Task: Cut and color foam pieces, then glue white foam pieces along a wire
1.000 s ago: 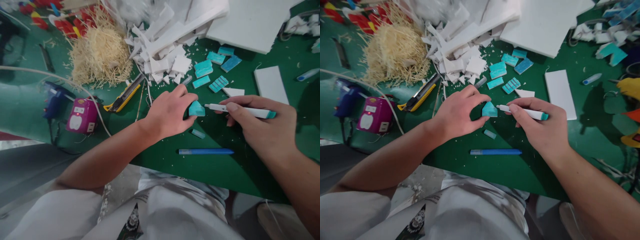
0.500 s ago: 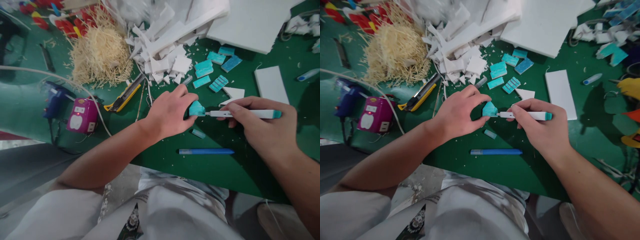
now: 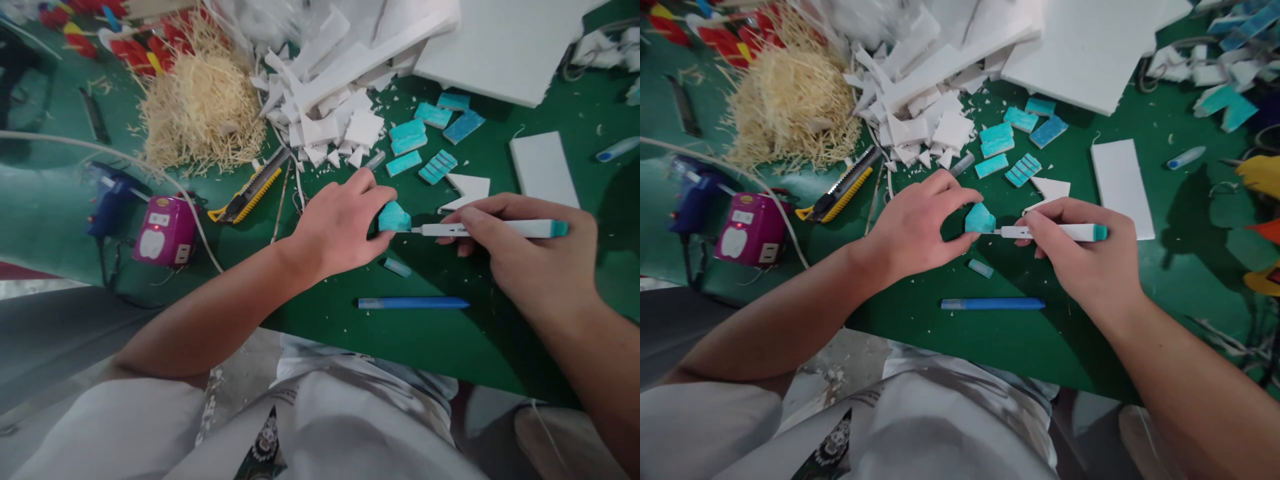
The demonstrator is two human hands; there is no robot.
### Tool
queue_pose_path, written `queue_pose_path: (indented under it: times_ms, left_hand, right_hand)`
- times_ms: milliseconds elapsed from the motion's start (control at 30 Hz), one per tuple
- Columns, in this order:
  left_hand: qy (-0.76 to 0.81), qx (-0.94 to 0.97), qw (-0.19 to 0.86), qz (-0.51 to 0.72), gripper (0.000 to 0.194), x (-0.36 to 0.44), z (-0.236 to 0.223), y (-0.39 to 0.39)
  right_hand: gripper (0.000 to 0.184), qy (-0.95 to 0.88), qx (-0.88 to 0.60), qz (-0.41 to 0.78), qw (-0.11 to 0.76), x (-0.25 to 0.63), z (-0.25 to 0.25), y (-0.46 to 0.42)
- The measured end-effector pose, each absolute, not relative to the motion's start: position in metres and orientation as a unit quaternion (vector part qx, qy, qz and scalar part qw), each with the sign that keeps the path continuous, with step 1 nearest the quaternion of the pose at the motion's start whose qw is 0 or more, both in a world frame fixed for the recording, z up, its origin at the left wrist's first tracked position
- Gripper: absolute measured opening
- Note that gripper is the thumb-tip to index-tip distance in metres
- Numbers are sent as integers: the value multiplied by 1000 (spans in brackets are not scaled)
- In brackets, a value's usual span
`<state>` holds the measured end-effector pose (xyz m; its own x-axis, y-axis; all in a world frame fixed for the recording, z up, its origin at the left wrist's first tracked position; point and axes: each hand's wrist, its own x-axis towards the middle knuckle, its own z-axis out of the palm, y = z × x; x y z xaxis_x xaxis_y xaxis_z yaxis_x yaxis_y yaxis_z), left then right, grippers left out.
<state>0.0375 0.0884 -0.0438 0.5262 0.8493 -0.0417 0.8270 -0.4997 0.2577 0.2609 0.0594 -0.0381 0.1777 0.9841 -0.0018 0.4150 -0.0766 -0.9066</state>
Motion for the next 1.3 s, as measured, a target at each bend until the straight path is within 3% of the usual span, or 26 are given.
queue_pose_path:
  times_ms: [233,433,600,1300]
  left_hand:
    - [484,864,125,53,40,37,-45,89]
    - [492,860,130,34,43,39,-42,89]
    - [483,865,128,52,41,37,-43,88]
    - [485,863,129,53,41,37,-43,89]
  right_hand:
    - [18,-551,-646,333,410,261,-39,59]
    - [7,-555,-635,339,417,262,-43,61]
    - [14,-548,-648,341,404,261,-38,60]
    - [11,-545,-655,331,405,258,-35,60]
